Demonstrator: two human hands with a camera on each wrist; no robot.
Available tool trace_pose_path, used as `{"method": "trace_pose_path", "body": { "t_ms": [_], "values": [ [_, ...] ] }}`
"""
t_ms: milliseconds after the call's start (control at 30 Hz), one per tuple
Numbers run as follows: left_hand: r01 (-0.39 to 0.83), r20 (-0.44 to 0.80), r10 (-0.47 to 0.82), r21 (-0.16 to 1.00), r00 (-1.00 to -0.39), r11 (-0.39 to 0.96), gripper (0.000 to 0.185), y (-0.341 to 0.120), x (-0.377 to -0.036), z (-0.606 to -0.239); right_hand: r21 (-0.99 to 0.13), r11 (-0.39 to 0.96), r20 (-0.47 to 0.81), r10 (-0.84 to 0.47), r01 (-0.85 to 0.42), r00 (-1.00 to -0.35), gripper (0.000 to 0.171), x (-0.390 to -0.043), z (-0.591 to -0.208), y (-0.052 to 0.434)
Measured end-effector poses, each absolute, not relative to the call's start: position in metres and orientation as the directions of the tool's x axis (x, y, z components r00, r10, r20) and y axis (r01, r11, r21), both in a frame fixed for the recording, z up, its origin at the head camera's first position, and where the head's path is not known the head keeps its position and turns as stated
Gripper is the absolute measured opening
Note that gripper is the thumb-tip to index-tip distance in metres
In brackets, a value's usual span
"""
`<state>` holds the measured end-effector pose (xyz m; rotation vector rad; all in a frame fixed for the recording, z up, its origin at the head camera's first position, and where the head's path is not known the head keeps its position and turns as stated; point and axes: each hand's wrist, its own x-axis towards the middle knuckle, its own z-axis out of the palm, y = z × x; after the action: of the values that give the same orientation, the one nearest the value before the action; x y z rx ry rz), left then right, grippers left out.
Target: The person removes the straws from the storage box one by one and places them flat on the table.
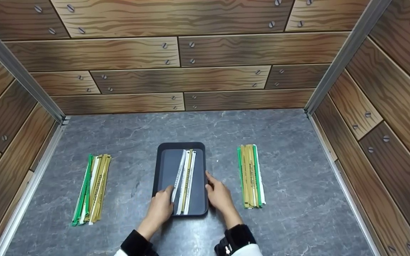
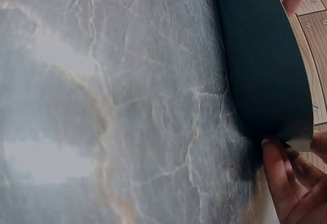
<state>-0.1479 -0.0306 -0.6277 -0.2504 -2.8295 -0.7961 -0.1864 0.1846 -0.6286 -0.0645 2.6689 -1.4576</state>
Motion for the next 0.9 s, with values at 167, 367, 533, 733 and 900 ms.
{"method": "trace_pose_path", "body": {
  "t_ms": [167,367,533,733,900],
  "values": [
    [0.246,0.257,0.137,0.464,-0.957,0.851,0.034,-0.03,-0.147,-0.629,-0.846,0.534,-0.067,-0.089,0.01,-0.994,0.051,-0.186,-0.63,0.185],
    [0.271,0.291,0.143,0.465,-0.946,0.843,0.038,-0.032,-0.145,-0.625,-0.842,0.539,-0.051,-0.091,-0.006,-0.995,0.051,-0.187,-0.63,0.186],
    [0.278,0.3,0.129,0.53,-0.945,0.801,0.042,-0.038,-0.141,-0.615,-0.839,0.544,-0.047,-0.097,-0.013,-0.994,0.052,-0.186,-0.63,0.186],
    [0.241,0.294,0.076,0.577,-0.953,0.78,0.046,-0.057,-0.137,-0.598,-0.835,0.549,-0.082,-0.079,0.026,-0.994,0.052,-0.186,-0.628,0.185],
    [0.196,0.316,0.011,0.559,-0.949,0.806,0.047,-0.078,-0.139,-0.595,-0.839,0.542,-0.094,-0.068,0.043,-0.993,0.052,-0.185,-0.629,0.184]
  ]
}}
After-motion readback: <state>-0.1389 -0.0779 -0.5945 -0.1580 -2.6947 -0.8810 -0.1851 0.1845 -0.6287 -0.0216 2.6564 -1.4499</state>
